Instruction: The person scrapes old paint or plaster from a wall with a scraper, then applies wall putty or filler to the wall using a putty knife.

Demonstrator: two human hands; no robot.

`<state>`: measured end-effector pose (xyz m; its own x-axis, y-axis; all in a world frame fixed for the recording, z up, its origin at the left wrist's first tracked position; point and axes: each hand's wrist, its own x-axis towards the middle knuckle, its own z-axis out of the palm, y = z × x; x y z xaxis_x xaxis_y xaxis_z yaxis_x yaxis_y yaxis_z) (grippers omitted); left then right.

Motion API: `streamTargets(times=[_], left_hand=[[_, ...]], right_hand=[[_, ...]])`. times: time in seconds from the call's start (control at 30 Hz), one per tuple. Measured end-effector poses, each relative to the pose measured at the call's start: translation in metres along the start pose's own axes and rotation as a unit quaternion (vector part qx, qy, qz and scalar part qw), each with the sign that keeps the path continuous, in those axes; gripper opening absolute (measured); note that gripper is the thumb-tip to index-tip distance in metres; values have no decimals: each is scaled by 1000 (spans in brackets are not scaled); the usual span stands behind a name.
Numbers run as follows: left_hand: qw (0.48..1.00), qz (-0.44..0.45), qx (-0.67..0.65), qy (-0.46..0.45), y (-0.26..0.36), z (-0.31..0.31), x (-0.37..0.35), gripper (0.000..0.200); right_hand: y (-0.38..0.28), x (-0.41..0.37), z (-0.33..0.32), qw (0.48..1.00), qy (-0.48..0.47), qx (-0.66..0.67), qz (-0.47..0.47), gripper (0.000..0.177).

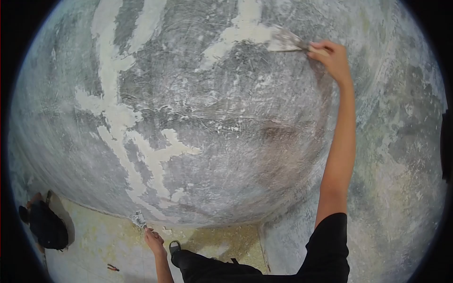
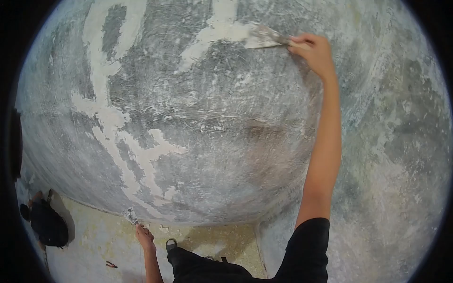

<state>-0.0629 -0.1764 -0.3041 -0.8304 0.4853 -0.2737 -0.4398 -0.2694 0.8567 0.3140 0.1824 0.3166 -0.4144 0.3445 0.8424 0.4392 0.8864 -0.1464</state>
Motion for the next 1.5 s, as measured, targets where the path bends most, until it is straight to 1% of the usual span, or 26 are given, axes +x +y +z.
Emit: streamTargets(times=[0.03,0.13,0.17,0.23,0.33,0.43,0.53,0.6,0.7,0.83,0.93,1.03,1.1,1.13,1.17,1.2,1.23,1.27,1.3,1.33,1.37,1.4,1.43,1.47,1.5], left_hand=[[1000,1,-2,11,-1,-1,-1,34],[1000,12,-7,10,-3,-10,0,34],[1000,6,-6,13,-3,-11,1,34],[1000,-6,1,11,-3,-8,2,33],[1000,-4,0,1,-5,-1,4,33],[1000,-7,-10,-5,-5,-1,1,38],[1000,-12,-3,6,-3,-6,-3,37],[1000,-14,-12,8,-4,-12,-2,37],[1000,-18,-13,7,-6,-15,2,36],[1000,-21,-17,-3,-7,-8,12,34],[999,-30,-17,-5,-10,1,10,34],[999,-32,-17,0,-6,-3,9,34],[999,-33,-16,3,-8,-12,4,33],[999,-29,-17,4,-10,-18,4,33],[999,-24,-20,8,-11,-24,5,32],[1000,5,27,1,-19,-30,11,31],[997,33,74,3,-34,-39,19,31],[990,62,122,15,-40,-53,21,30],[999,-18,8,33,-23,-45,12,24],[998,-17,34,46,-17,-42,8,19],[996,-17,60,59,-11,-40,4,15],[997,-41,25,67,-11,-41,6,18],[995,-63,9,77,3,-33,0,24],[997,-58,-15,57,-1,-38,2,30],[997,-54,-19,45,6,-37,-2,31]], right_hand=[[-3,-7,-9,1000,2,-2,11,23],[-24,-18,-4,998,14,53,40,20],[-27,-15,5,998,14,59,23,20],[-57,-9,41,998,16,67,-6,19],[-43,4,65,997,39,-31,-58,20],[-27,-7,36,994,70,-87,-13,19],[-14,-28,-2,990,111,-86,-18,20],[-17,-32,-13,988,136,-71,-30,20],[-29,-25,7,989,138,12,-43,20],[-61,-2,80,994,60,75,-44,19],[-52,10,103,982,79,-64,-162,20],[-43,-13,67,979,91,-142,-117,22],[-13,-45,34,978,117,-158,-76,23],[-15,-71,15,968,125,-219,-14,23],[3,-98,-4,953,130,-274,-5,23],[14,-132,-19,935,139,-323,52,24],[35,-172,-26,916,190,-353,7,25],[51,-216,-27,935,214,-257,120,24],[86,-273,-28,931,224,-239,159,31],[118,-331,-9,895,310,-257,192,43],[138,-390,12,901,329,-130,253,48],[141,-446,36,824,351,93,435,51],[143,-506,62,795,325,116,499,50],[93,-519,113,794,391,-6,465,47],[110,-592,154,800,407,-19,440,47]])
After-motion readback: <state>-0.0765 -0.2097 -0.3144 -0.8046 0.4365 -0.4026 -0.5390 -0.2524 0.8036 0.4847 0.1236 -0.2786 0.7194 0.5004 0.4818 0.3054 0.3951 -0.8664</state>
